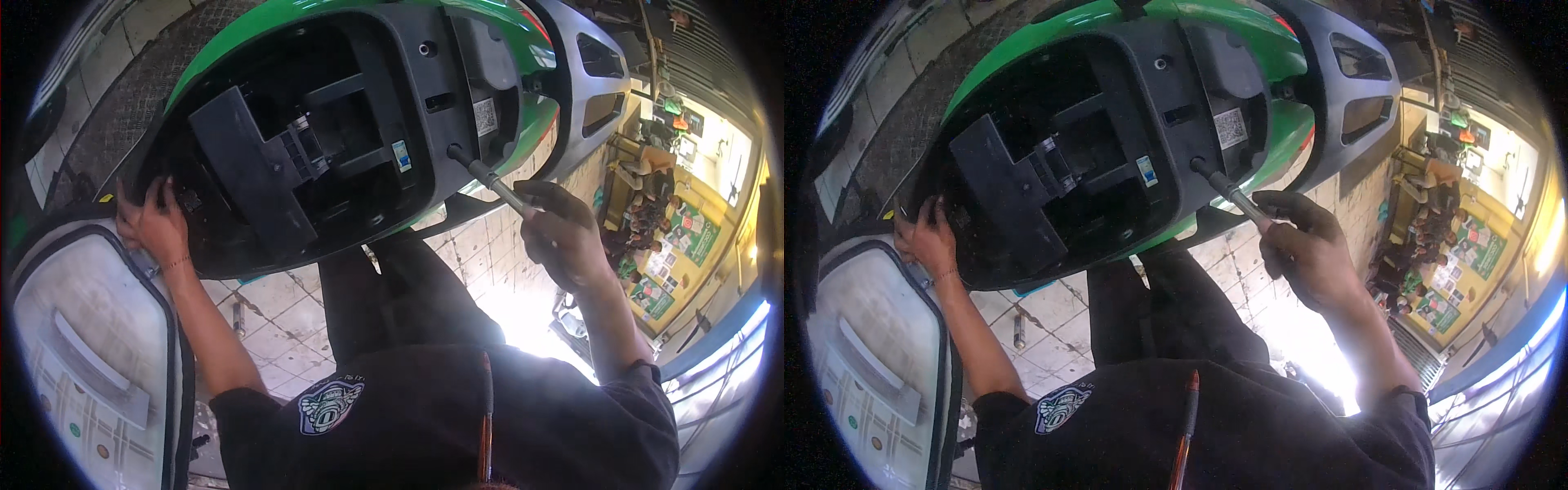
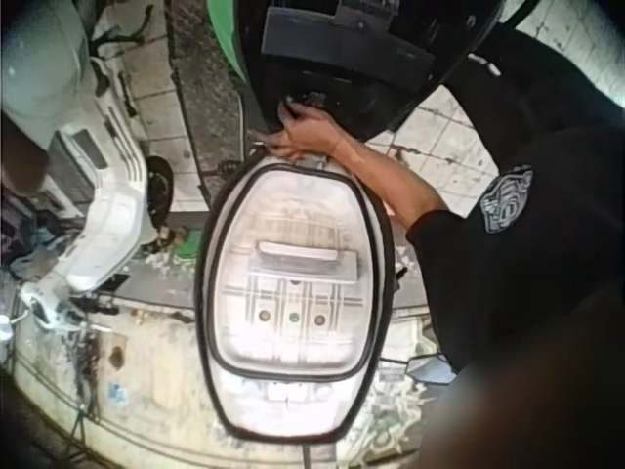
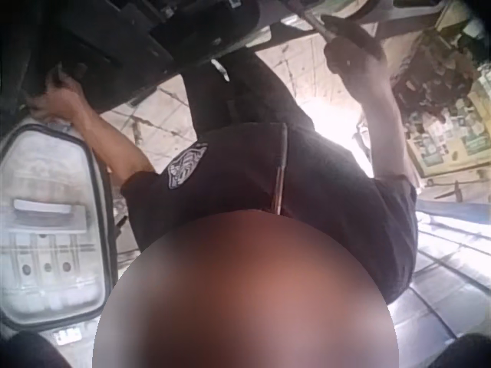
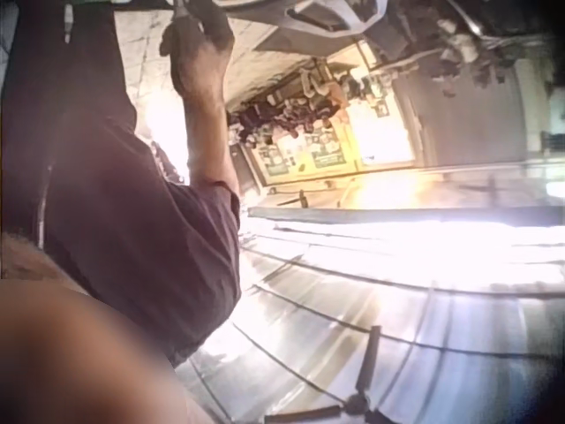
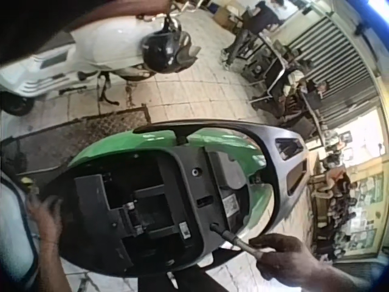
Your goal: The person uses a screwdriver to loosen and remove screws from a black plastic component on a green scooter, lifts and sets aside the component, and then uses a socket tool to remove several bolts from the scooter's internal frame.
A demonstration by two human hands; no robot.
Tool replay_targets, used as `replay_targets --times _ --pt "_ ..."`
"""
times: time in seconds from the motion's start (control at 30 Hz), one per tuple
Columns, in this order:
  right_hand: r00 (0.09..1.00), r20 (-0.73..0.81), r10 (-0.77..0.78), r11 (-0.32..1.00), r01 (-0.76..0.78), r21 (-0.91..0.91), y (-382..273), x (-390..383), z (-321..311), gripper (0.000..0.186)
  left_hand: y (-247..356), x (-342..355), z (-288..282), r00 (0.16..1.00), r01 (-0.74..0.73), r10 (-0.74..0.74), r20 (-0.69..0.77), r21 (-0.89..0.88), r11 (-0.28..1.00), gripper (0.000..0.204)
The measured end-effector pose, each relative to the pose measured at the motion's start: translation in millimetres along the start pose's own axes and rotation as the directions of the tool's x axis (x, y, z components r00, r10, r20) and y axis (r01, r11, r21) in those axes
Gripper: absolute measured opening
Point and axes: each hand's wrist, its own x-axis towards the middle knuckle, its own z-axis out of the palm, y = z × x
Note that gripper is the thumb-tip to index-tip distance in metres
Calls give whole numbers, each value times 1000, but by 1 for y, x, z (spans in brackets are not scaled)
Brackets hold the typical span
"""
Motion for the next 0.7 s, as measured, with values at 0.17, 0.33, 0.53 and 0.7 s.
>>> replay_targets --times 0.17,0.33,0.53,0.7 --pt "853 228 -470 585 494 -643 -1 -3 13 26 22 -21 -41 971 178 -237 -25 -587 790 22" --pt "908 -108 -405 829 315 -462 -20 4 39 26 82 -35 -85 902 305 -383 201 -923 235 27" --pt "490 404 -772 75 702 -708 -30 8 -7 17 192 -21 -131 927 372 71 367 -925 -72 24" --pt "550 190 -813 436 792 -427 -33 5 -18 18 245 -26 -127 671 681 429 605 -275 -678 26"
